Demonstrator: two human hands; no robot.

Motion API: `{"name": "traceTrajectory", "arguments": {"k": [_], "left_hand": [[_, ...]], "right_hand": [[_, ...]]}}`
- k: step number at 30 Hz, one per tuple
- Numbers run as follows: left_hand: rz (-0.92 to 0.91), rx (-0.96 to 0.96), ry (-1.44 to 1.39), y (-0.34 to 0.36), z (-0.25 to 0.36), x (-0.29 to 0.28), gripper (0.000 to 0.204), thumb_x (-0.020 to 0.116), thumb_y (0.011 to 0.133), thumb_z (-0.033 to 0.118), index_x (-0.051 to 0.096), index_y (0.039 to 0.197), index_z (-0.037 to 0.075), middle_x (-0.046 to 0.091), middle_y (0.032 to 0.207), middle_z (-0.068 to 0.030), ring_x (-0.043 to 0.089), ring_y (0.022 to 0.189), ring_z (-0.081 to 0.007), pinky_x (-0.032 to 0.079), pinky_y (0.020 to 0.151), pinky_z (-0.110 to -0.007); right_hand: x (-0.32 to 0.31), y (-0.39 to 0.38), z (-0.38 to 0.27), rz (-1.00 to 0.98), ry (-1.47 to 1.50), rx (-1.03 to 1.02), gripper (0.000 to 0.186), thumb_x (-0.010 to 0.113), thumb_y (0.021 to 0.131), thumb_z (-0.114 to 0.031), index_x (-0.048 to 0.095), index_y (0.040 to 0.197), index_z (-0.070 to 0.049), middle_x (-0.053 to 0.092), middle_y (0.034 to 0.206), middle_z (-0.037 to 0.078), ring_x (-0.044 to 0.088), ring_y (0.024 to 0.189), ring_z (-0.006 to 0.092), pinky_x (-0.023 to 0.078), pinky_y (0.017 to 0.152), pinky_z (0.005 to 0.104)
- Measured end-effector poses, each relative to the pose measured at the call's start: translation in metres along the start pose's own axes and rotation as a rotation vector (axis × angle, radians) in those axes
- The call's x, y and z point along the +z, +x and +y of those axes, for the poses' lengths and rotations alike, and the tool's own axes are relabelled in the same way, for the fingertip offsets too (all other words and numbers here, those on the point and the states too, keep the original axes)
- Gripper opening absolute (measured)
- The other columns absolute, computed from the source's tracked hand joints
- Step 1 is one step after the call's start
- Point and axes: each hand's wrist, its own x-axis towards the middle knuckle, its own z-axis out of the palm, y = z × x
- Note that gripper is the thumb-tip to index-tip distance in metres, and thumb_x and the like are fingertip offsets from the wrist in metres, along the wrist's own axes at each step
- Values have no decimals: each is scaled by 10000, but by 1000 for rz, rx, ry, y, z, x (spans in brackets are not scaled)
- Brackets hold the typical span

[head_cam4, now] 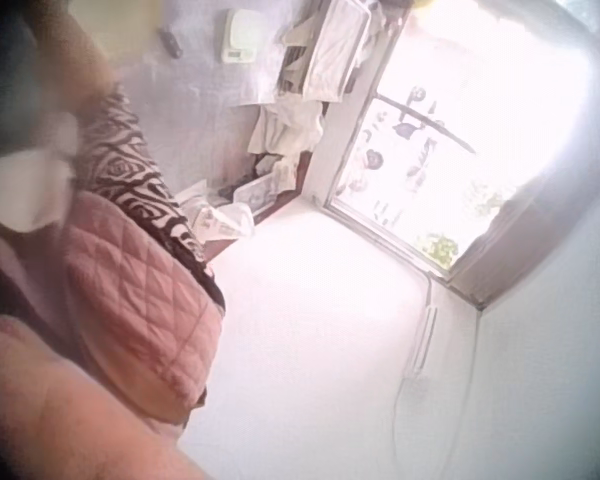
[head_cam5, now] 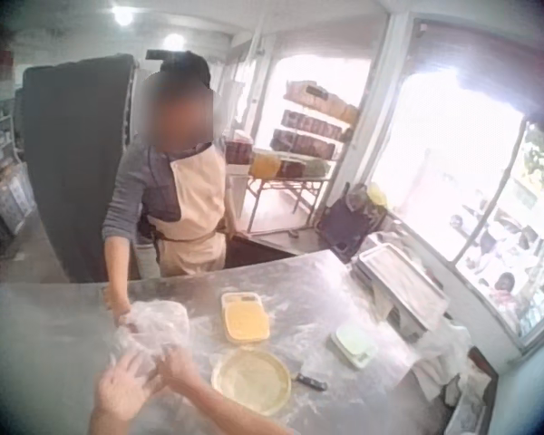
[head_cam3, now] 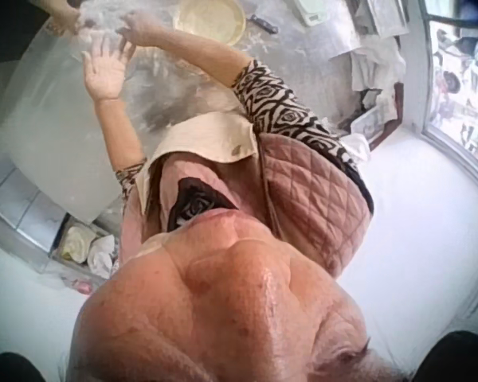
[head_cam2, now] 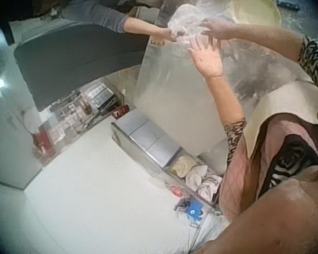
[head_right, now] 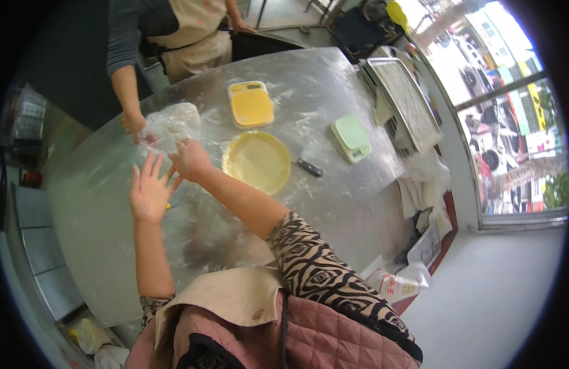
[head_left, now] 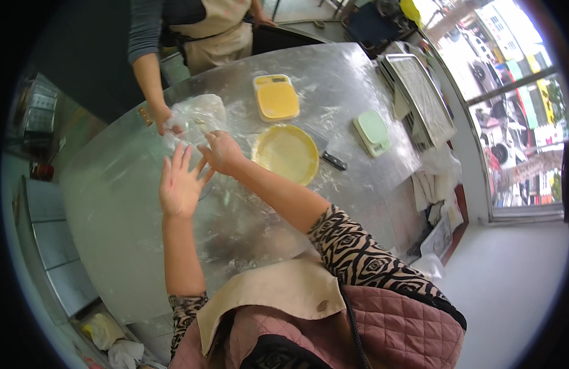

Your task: The person kneads a large mass of dough on a metal tray, then uses a bench scraper to remove and clean residual dough from the tray. They wipe the tray with a cloth and place the cleaned tray aside. The person then walks to a freezer, opens it, and places a white bag inside.

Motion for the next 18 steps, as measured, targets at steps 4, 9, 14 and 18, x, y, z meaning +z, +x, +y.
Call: {"name": "traceTrajectory", "arguments": {"k": [4, 9, 14, 18], "left_hand": [[142, -83, -219, -33, -12, -61, 465, 491, 1056, 352, 569, 1343, -5, 606, 1376, -149, 593, 1260, -296, 496, 1053, -458], [282, -140, -251, -67, -51, -74, 307, 507, 1038, 253, 681, 1148, 26, 734, 1126, -95, 701, 1059, -251, 573, 931, -424], [224, -296, -155, -83, -145, -5, 273, 523, 1027, 254, 690, 1119, 59, 754, 1014, -72, 728, 942, -256, 599, 856, -422], [130, -458, -128, -82, -262, 65, 259, 530, 1025, 261, 694, 1100, 75, 755, 1014, -75, 729, 953, -256, 598, 854, -428]], "right_hand": [[-19, -95, 34, 58, 95, -288, 371, 637, 962, -303, 656, 1252, -72, 656, 1232, 199, 630, 1113, 408, 517, 930, 490], [-72, -220, 79, -17, 107, -147, 301, 607, 988, -268, 671, 1217, -84, 703, 1072, 160, 674, 981, 375, 545, 840, 460], [-128, -330, 155, 40, 44, -28, 253, 597, 993, -236, 690, 1173, -84, 718, 1017, 144, 686, 982, 362, 548, 820, 461], [-173, -411, 230, 144, 40, -3, 239, 599, 991, -233, 700, 1154, -90, 725, 1040, 127, 690, 969, 349, 550, 826, 454]]}}
